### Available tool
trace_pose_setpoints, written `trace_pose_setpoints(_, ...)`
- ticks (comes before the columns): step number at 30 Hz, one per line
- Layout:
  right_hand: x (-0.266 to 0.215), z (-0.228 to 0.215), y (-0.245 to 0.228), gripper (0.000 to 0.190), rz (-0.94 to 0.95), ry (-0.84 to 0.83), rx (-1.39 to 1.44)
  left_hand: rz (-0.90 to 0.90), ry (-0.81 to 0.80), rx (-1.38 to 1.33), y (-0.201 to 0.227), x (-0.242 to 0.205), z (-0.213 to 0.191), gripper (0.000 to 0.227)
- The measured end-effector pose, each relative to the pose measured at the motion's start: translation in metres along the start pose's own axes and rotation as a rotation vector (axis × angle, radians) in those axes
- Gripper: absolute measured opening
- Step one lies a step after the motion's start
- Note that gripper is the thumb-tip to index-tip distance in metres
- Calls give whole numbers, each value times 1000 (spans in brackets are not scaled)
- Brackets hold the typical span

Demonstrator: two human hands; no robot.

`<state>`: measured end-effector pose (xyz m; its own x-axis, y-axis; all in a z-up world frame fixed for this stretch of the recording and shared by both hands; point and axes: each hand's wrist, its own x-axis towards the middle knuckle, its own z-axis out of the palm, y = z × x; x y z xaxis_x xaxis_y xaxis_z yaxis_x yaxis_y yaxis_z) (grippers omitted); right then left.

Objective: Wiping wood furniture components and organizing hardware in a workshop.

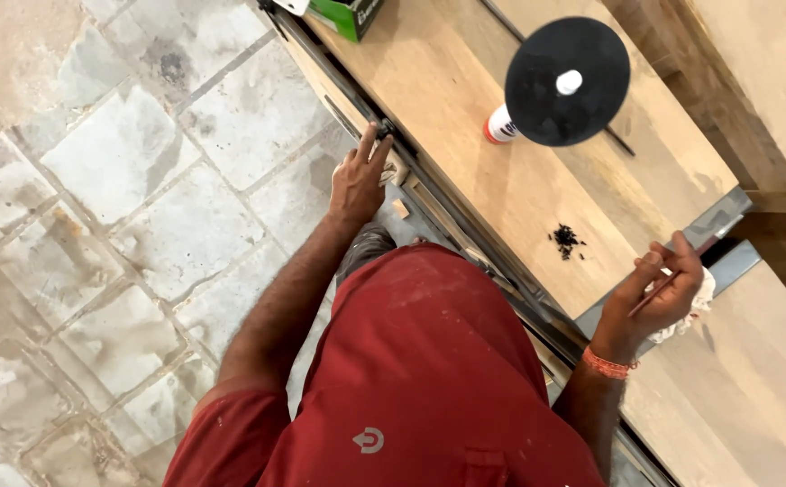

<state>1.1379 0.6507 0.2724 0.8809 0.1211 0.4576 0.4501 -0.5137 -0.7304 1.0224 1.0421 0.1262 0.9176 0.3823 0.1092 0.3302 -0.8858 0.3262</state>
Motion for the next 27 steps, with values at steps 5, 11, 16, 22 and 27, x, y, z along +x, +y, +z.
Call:
trace_pose_setpoints(5, -4, 26, -14, 38, 67, 104, -218, -180, 110, -529, -7, 27, -30, 35)
trace_pose_setpoints(11, -50, 61, 27, 52, -99, 106, -702, -376, -28, -591, -21, 59, -27, 44)
trace_pose_setpoints(16, -72, 94, 25, 55, -26, 84, -803, -490, -158, -750, -41, 68, -9, 48)
trace_pose_setpoints(22, -76, 118, 24, 56, 52, 82, -848, -593, -375, -1024, -80, 83, -1, 28)
trace_pose_setpoints(27, -81, 122, 19, 55, 89, 89, -847, -789, -22, -1576, -87, 73, 5, 29)
